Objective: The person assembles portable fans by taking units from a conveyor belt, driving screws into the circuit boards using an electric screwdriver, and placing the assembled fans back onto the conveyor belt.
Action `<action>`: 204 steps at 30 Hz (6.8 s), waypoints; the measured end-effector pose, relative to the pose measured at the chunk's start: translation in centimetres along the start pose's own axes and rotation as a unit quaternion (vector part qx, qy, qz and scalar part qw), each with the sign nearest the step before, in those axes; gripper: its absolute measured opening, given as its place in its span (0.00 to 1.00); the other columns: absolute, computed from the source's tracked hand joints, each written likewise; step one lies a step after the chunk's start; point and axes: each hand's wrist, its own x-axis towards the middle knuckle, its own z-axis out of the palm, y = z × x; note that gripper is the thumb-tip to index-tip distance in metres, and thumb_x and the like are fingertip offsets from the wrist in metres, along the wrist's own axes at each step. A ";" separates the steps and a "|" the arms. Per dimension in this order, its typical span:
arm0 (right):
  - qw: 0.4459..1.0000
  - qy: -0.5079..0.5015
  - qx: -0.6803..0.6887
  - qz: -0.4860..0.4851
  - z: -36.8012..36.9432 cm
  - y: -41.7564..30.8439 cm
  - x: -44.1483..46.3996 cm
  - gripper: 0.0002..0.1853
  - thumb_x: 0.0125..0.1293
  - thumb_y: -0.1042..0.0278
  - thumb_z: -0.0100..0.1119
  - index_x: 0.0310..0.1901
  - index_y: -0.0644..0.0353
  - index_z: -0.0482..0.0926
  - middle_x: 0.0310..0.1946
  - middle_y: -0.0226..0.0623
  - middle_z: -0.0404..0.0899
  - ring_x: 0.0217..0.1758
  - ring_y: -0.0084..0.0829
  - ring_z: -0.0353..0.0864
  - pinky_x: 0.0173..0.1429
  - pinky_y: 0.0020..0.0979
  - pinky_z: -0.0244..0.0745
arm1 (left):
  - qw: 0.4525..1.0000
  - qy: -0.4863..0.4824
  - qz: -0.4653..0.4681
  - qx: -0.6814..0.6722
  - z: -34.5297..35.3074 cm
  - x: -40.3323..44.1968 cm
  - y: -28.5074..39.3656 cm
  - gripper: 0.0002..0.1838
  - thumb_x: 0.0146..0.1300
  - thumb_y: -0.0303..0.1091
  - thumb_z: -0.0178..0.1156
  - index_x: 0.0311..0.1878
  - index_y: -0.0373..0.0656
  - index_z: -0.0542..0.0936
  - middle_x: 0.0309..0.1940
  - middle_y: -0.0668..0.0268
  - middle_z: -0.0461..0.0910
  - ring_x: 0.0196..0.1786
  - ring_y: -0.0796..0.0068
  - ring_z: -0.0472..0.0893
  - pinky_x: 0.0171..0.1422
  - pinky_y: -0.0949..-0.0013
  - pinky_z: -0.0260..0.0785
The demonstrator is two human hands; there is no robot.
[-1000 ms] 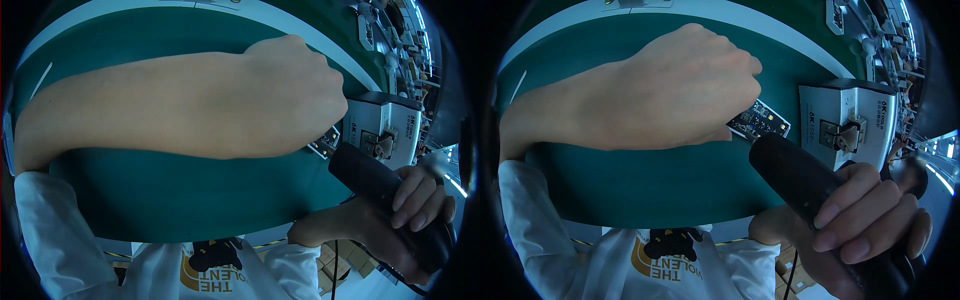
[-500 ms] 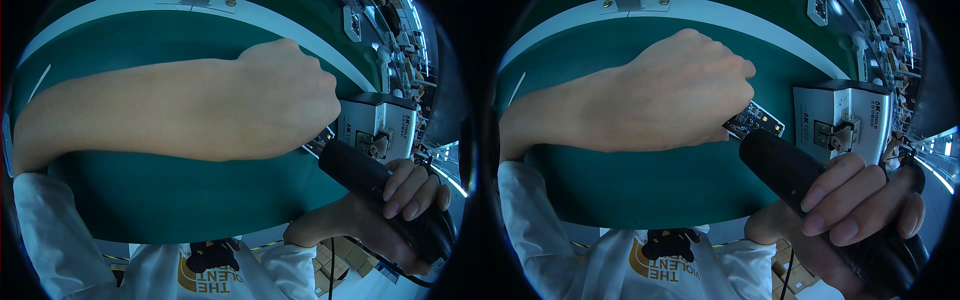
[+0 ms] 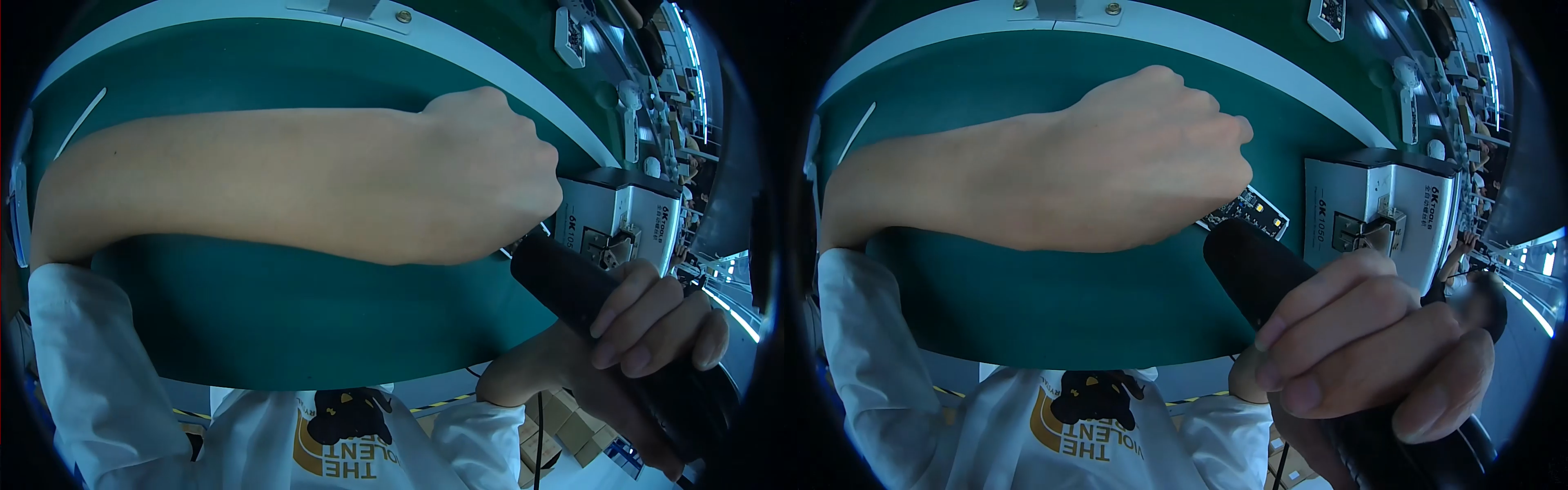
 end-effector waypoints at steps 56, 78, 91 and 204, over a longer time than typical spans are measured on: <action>0.938 0.297 -0.094 0.152 -3.5 -3.6 -4.6 0.52 0.60 0.13 0.37 0.48 0.68 0.71 0.19 0.37 0.73 0.15 0.27 0.72 0.21 0.26 0.71 | 0.895 -0.068 -0.275 0.344 -4.9 14.4 -12.9 0.21 0.56 0.39 0.72 0.52 0.43 0.83 0.55 0.57 0.80 0.54 0.56 0.83 0.73 0.30 0.49; 0.985 0.109 -0.072 0.109 -2.0 -5.1 2.5 0.59 0.54 0.13 0.47 0.63 0.72 0.64 0.34 0.42 0.78 0.24 0.34 0.77 0.30 0.34 0.76 | 0.998 -0.026 -0.061 -0.014 0.4 -0.4 1.6 0.11 0.48 0.34 0.71 0.27 0.35 0.82 0.31 0.56 0.80 0.39 0.54 0.83 0.41 0.55 0.76; 0.974 -0.046 -0.025 0.220 -7.1 -3.2 1.9 0.35 0.65 0.37 0.47 0.55 0.67 0.68 0.34 0.37 0.77 0.28 0.35 0.80 0.36 0.37 0.78 | 0.982 -0.143 -0.118 -0.030 -0.5 0.6 2.0 0.14 0.50 0.32 0.71 0.38 0.33 0.83 0.32 0.59 0.78 0.41 0.55 0.81 0.44 0.56 0.76; 0.948 0.191 -0.253 0.004 -2.8 -4.1 0.0 0.48 0.50 0.13 0.51 0.45 0.60 0.72 0.27 0.31 0.73 0.22 0.23 0.73 0.30 0.25 0.68 | 0.989 -0.129 -0.063 0.025 -0.4 0.0 1.6 0.16 0.53 0.33 0.72 0.42 0.39 0.81 0.38 0.64 0.80 0.45 0.63 0.81 0.50 0.61 0.76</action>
